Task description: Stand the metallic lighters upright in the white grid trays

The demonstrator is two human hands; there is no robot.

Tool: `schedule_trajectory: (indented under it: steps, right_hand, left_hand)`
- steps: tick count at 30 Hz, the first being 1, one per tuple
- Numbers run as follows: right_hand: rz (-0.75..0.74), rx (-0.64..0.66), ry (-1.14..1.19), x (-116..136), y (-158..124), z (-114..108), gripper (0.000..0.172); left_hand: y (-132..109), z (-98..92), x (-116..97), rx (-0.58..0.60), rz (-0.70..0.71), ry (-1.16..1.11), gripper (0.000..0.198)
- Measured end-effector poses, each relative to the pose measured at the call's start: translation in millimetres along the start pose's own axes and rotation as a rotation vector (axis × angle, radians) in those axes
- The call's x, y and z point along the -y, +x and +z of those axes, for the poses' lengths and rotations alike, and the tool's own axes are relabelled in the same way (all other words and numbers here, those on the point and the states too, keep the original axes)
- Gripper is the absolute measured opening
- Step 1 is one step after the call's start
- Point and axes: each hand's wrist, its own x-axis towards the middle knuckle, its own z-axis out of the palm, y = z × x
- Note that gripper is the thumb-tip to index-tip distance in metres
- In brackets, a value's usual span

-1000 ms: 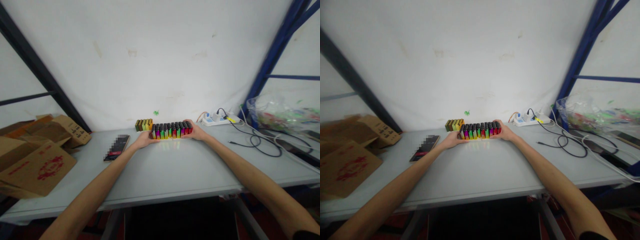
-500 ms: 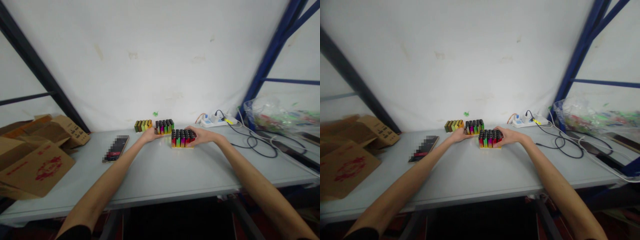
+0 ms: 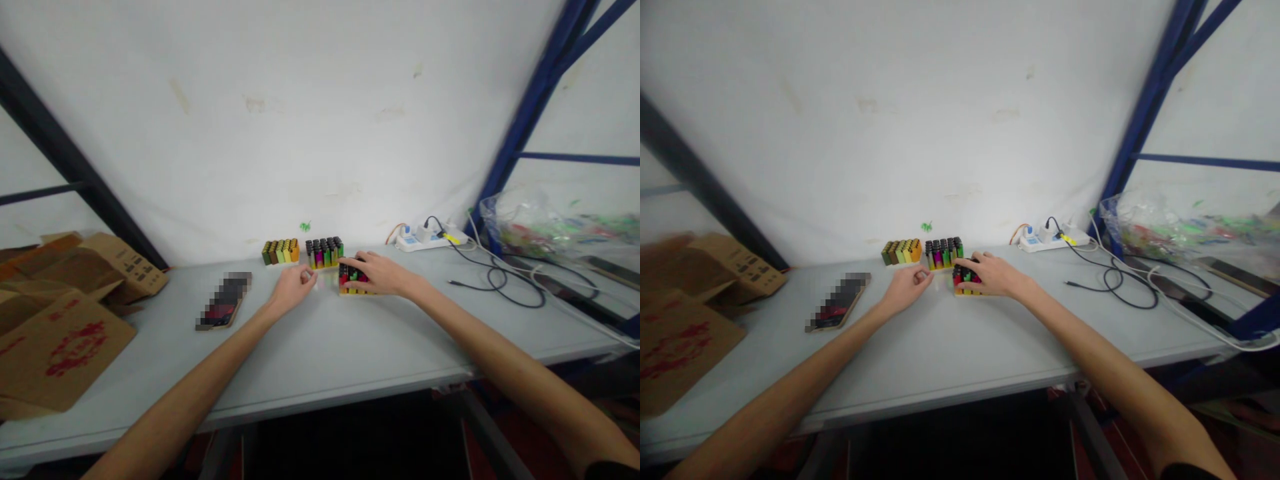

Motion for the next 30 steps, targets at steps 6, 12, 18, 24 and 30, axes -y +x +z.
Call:
schedule_trajectory:
  steps: [6, 12, 18, 24, 30]
  right_hand:
    - [0.131, 0.015, -0.084, 11.6, -8.4, 1.7, 0.073]
    - [0.314, 0.022, 0.093, -3.0, 3.3, -4.1, 0.073]
    - [0.559, 0.051, 0.315, -45.5, 4.0, -13.0, 0.077]
    - [0.608, 0.105, 0.387, -59.7, -11.9, -0.7, 0.077]
    - [0.74, 0.025, 0.36, -43.6, -19.4, 14.0, 0.073]
  left_hand:
    - [-3.3, 6.1, -10.1, 0.036, 0.055, -0.047, 0.025]
    - [-9.9, 8.2, -26.4, 0.039, 0.089, -0.079, 0.023]
    - [-16.2, 14.2, -50.2, -0.002, 0.153, -0.096, 0.022]
    - [-22.9, 56.6, -90.5, 0.0, 0.203, -0.199, 0.083]
    - [-13.2, 88.4, -102.9, 0.125, 0.172, -0.346, 0.12]
